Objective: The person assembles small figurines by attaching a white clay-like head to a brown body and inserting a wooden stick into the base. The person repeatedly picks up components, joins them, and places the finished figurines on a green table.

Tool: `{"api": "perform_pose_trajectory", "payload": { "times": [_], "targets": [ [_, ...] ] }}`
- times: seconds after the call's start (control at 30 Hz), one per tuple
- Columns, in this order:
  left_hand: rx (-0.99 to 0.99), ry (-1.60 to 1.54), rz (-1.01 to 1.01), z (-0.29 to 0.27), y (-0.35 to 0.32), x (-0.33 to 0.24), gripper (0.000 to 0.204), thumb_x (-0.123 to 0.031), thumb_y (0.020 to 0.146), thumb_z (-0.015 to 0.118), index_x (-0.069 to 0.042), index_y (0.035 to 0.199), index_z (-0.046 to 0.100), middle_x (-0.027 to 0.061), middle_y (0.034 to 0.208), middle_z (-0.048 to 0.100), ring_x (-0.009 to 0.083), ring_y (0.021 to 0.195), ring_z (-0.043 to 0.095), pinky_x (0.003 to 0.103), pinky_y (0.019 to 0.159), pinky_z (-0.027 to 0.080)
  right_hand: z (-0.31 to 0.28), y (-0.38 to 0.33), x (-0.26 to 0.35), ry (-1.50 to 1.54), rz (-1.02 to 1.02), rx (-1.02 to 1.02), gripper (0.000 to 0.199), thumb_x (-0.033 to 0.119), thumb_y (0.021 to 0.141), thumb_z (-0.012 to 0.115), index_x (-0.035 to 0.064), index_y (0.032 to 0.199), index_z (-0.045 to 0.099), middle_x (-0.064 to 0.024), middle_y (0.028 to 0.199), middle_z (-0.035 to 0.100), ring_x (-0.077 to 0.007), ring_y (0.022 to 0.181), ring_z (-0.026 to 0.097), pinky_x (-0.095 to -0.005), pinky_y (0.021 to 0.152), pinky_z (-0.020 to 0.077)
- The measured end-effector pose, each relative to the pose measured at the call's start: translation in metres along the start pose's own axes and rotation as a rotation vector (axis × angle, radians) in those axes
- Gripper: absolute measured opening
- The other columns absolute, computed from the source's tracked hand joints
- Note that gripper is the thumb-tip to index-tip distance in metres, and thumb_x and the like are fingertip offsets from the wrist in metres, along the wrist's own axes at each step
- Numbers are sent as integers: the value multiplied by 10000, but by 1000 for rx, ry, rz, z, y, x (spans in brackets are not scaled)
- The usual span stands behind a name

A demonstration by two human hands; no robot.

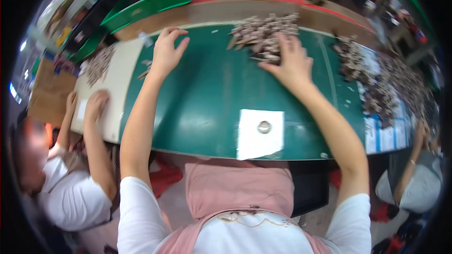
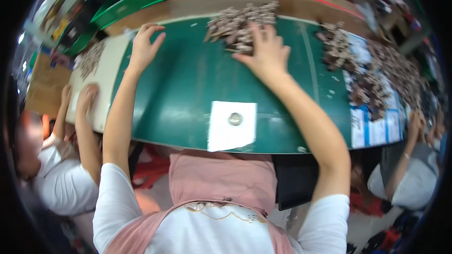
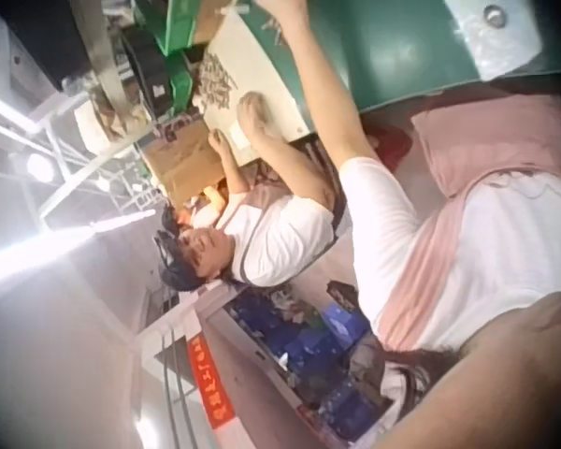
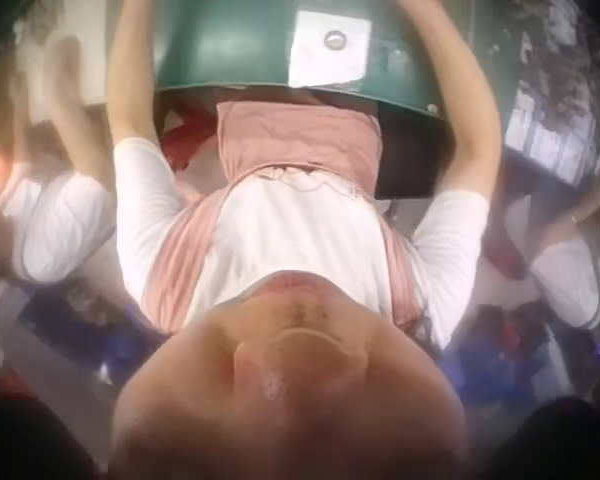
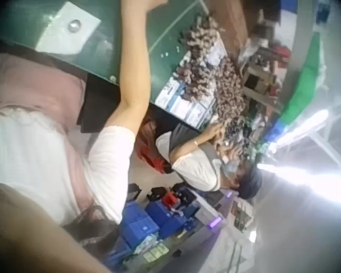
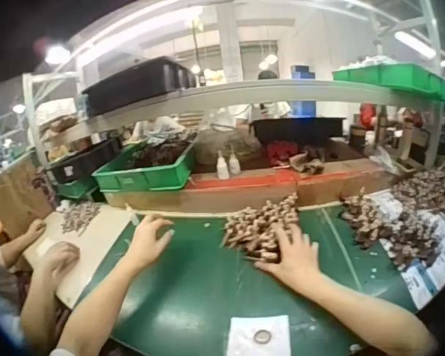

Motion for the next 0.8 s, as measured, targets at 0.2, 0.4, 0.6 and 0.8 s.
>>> {"api": "perform_pose_trajectory", "payload": {
  "times": [0.2, 0.4, 0.6, 0.8],
  "targets": [
    [208, -8, -240, -56, -66, 116, 300, -86, 811, 568, -38, 1101, 628, 211, 1100, 619, 321, 1083, 577, 385, 936, 442, -7, 2, -7, 100, -17, -113, 845, 460, 681, 767, 154, 1368, 381, -167, 1272, 457, -382, 1089, 502, -499, 833, 451],
    [281, 12, -109, -44, -75, 112, 516, -31, 701, 556, 4, 1215, 530, 223, 1208, 546, 352, 1139, 519, 386, 986, 415, -6, -4, 12, 215, 18, -124, 827, 451, 707, 751, 118, 1365, 377, -178, 1252, 462, -378, 1068, 504, -453, 841, 458],
    [222, 84, -176, -51, -81, 100, 232, -79, 792, 642, -12, 1013, 668, 137, 901, 621, 282, 873, 607, 355, 804, 481, -14, -1, 2, 43, 11, -89, 758, 384, 701, 779, 50, 1296, 450, -170, 1101, 540, -355, 985, 517, -430, 839, 446],
    [226, -13, -83, -45, -114, -9, 132, -62, 781, 673, -15, 904, 663, 128, 812, 601, 304, 778, 589, 371, 689, 468, -66, -45, -1, 123, -92, -229, 718, 336, 714, 778, 52, 1289, 453, -204, 1184, 502, -371, 1126, 455, -434, 959, 383]
  ]
}}
Point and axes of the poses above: each hand's wrist, its own y-axis towards the middle knuckle, its own z-axis out of the palm, x = y × z, the point moved 9 cm from there along y, towards the middle knuckle
